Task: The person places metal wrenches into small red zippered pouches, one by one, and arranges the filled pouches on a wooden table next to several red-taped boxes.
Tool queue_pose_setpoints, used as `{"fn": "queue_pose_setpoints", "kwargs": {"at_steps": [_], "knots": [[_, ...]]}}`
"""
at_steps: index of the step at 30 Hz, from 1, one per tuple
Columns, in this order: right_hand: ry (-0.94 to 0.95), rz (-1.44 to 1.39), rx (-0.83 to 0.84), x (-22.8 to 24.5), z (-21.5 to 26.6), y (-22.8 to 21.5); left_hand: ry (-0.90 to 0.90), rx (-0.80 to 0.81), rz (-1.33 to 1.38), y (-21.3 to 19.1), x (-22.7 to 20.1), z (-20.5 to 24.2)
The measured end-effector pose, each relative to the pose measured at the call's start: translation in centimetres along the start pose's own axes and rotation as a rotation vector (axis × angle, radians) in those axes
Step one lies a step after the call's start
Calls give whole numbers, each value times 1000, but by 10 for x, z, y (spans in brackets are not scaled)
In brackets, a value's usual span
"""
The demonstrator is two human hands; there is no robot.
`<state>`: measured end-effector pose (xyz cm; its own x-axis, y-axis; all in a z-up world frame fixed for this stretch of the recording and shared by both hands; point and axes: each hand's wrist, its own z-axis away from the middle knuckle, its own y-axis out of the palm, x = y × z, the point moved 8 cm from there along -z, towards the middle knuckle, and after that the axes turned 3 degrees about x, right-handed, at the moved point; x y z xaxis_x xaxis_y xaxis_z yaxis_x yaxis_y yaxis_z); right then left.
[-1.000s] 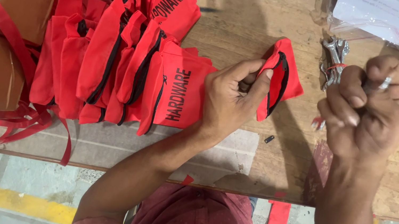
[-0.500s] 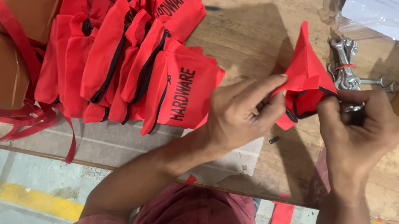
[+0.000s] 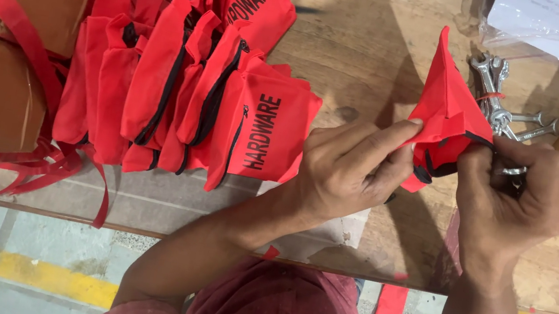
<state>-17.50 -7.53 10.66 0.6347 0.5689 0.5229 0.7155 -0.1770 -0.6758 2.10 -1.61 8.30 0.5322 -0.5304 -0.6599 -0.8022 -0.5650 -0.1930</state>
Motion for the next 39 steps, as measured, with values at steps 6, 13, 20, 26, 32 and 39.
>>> {"fn": "queue_pose_setpoints", "kwargs": {"at_steps": [6, 13, 20, 26, 32, 39], "knots": [[-58, 25, -66, 4, 1, -7, 139, 21, 9, -3, -13, 0], [-74, 29, 3, 7, 6, 2, 153, 52, 34, 2, -14, 0], [266, -238, 190, -3, 8, 36, -130, 20, -28, 0, 13, -12], [451, -606, 226, -32, 24, 52, -193, -14, -32, -1, 25, -8], [490, -1072, 204, -52, 38, 74, -281, -9, -58, 0, 35, -6], [300, -1019, 215, -56, 41, 65, -347, -12, -34, 2, 46, -3]]}}
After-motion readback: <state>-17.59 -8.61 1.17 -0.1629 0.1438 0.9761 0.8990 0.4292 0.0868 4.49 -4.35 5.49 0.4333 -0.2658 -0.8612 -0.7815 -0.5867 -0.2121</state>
